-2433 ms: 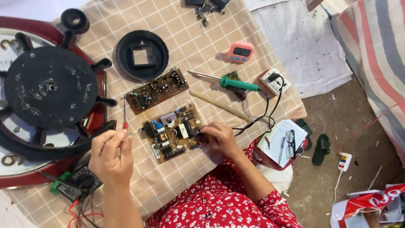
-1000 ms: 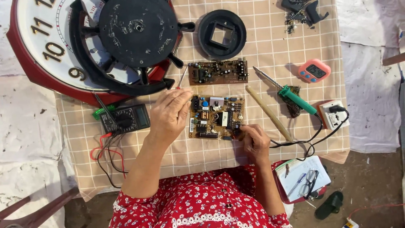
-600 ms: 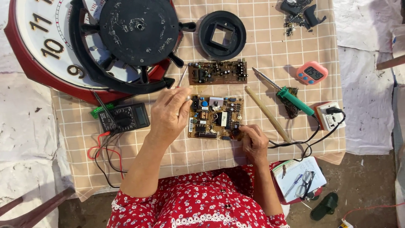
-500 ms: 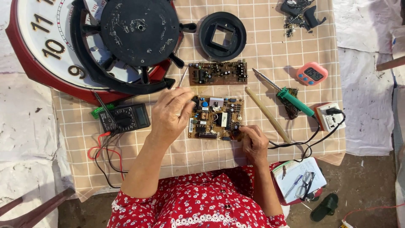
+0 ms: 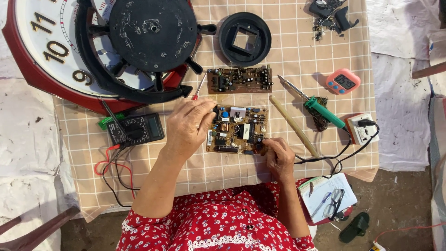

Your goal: Repairing a circuit board using a soldering iron and testing components with a multimeter.

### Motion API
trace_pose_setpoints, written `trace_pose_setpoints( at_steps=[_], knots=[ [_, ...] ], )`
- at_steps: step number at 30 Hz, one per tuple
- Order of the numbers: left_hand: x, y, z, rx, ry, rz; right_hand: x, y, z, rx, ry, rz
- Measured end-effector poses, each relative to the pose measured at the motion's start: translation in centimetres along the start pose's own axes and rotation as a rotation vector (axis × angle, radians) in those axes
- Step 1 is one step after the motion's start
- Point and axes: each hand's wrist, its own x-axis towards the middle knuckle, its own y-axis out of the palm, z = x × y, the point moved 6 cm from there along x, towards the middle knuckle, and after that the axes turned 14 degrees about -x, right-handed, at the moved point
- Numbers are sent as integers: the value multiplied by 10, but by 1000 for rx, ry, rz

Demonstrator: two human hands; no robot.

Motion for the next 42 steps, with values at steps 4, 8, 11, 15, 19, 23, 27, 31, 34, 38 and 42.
trace_pose_setpoints(
  at_steps=[4,8,11,15,19,23,27,31,34,38,42],
  knots=[
    [-6,1,11,-80,-64,-53,3,-2,4,-10,4,6],
    [-4,-1,9,-75,-78,-24,3,-1,2,4,1,2],
    [-3,-2,9,-61,-61,5,4,-3,5,13,7,0],
    [-4,1,12,-74,-72,-28,4,-2,4,-4,1,18],
    [-9,3,18,-64,-81,-54,3,-2,2,-13,12,28],
    [-7,2,18,-34,-45,-19,3,-2,3,0,26,35],
    [-12,3,22,-21,-35,2,3,-2,3,4,32,32],
    [-10,0,16,-111,-67,-53,4,-2,5,-6,14,28],
    [-9,-3,16,-121,-79,-84,3,-1,4,-4,13,23],
    [-4,-4,12,-45,-44,-43,4,-2,6,-11,15,28],
    [1,-6,4,-25,-2,32,2,0,4,-15,4,24]
  ],
)
